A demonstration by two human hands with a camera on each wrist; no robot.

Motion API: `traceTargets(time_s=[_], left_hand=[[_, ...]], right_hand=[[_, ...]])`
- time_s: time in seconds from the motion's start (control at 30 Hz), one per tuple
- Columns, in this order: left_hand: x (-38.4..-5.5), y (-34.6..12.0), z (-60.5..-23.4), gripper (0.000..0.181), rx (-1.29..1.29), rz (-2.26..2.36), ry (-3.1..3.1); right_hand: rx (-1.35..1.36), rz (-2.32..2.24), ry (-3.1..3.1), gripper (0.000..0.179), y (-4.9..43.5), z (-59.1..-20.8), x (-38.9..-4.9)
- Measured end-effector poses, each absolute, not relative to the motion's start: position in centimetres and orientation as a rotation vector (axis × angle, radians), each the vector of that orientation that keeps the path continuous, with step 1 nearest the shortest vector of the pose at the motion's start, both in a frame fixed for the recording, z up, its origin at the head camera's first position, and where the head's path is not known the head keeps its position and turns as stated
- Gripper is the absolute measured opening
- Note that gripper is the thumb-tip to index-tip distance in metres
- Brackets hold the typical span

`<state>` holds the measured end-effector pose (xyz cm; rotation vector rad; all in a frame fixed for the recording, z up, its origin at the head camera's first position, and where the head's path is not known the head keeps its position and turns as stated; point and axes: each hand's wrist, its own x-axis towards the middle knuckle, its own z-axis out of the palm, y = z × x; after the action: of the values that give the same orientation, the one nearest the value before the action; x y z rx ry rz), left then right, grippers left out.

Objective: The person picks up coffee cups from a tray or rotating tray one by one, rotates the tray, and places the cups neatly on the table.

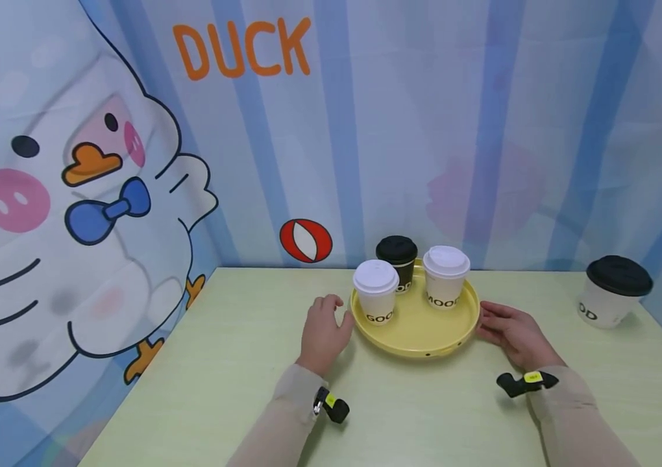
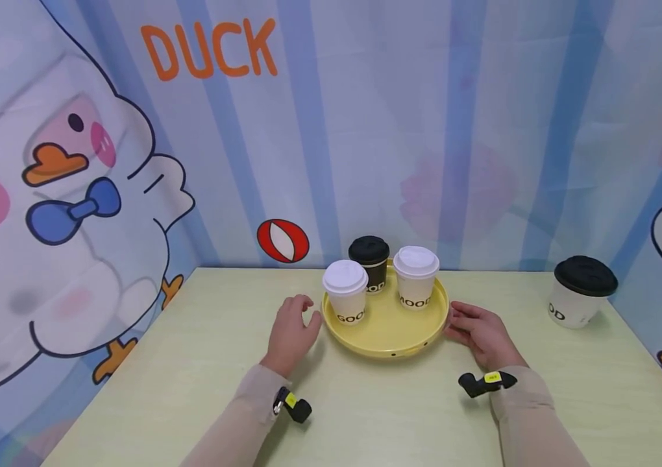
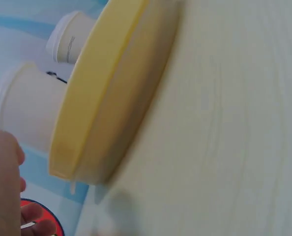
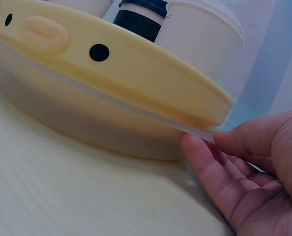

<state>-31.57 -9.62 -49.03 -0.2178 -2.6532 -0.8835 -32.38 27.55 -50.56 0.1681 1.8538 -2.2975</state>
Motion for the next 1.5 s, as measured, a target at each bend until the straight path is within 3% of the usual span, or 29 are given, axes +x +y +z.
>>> traceTargets(time_s=[0.1, 0.2, 0.93, 1.13, 1.5], left_hand=[[-32.6, -9.7, -50.0, 0.044, -0.13, -1.128, -2.653], [-33.3, -9.5, -50.6, 0.051, -0.123, -1.33, -2.632], [-34.4, -8.2, -52.5, 0.05, -0.24, -1.275, -2.617], [-34.5, -8.2, -52.7, 0.05, -0.23, -1.205, -2.62], [-34.2, -7.8, -52.4, 0.049, -0.264, -1.236, -2.607]], right_hand=[[0.156, -2.309, 1.842, 0.067, 27.5, -50.5, -32.3], [0.149, -2.308, 1.849, 0.066, 27.4, -50.6, -32.3], [0.148, -2.301, 1.878, 0.064, 27.4, -50.3, -32.2], [0.291, -2.145, 2.037, 0.059, 27.0, -49.1, -33.3], [0.128, -1.644, 2.777, 0.098, 25.4, -40.1, -36.6]])
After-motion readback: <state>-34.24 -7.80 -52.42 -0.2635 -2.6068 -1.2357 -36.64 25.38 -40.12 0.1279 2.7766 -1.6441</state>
